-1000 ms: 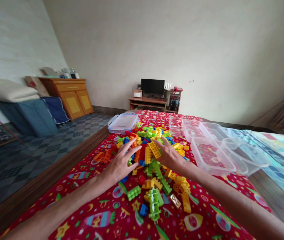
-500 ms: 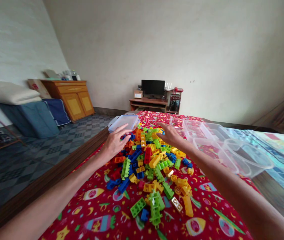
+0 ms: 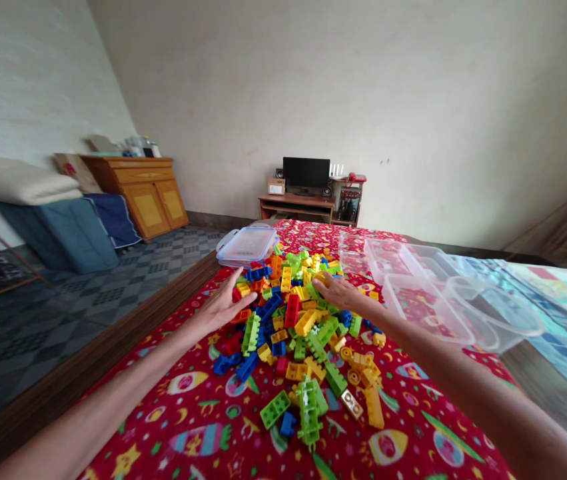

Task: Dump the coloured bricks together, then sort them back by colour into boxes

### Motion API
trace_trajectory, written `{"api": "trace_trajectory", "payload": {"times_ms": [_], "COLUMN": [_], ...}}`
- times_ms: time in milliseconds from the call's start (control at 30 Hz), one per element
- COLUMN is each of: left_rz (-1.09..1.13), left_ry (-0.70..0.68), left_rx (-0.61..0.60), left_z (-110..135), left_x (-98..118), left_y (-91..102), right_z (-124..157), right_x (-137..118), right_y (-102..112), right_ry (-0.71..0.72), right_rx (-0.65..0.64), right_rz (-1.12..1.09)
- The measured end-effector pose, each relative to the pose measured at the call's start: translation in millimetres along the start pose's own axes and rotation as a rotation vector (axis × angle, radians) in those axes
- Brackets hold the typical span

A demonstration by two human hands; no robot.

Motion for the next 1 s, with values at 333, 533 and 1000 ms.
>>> {"api": "trace_trajectory", "payload": {"times_ms": [333,533,1000], "left_rz": [0.092,0.107,-0.210], "left_ry": [-0.028,-0.089,0.082], "left_rx": [-0.005,0.079,0.016], "left_z": [-22.0,-40.6,37.6], "left_x": [53.7,71.4,-46.1], "left_y": [-8.9,1.3,30.7], "right_z": [-17.5,-16.7,70.4], "right_x": [-40.6,-51.8,26.9], "right_y": [34.3,77.2,40.2], "right_ry": [-0.425,-0.255,0.022], "right_rx": [0.044,0.132,0.111], "right_rz": [-0.606,-0.713,0.055]}}
Point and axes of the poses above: each hand's wrist, its own z-axis away from the middle knuckle, its own y-axis out of the back of the hand, x = y × z, the point moved 9 cm from there along -z, towards the middle knuckle, and after that the axes turned 4 degrees about x, right-handed, at the moved point
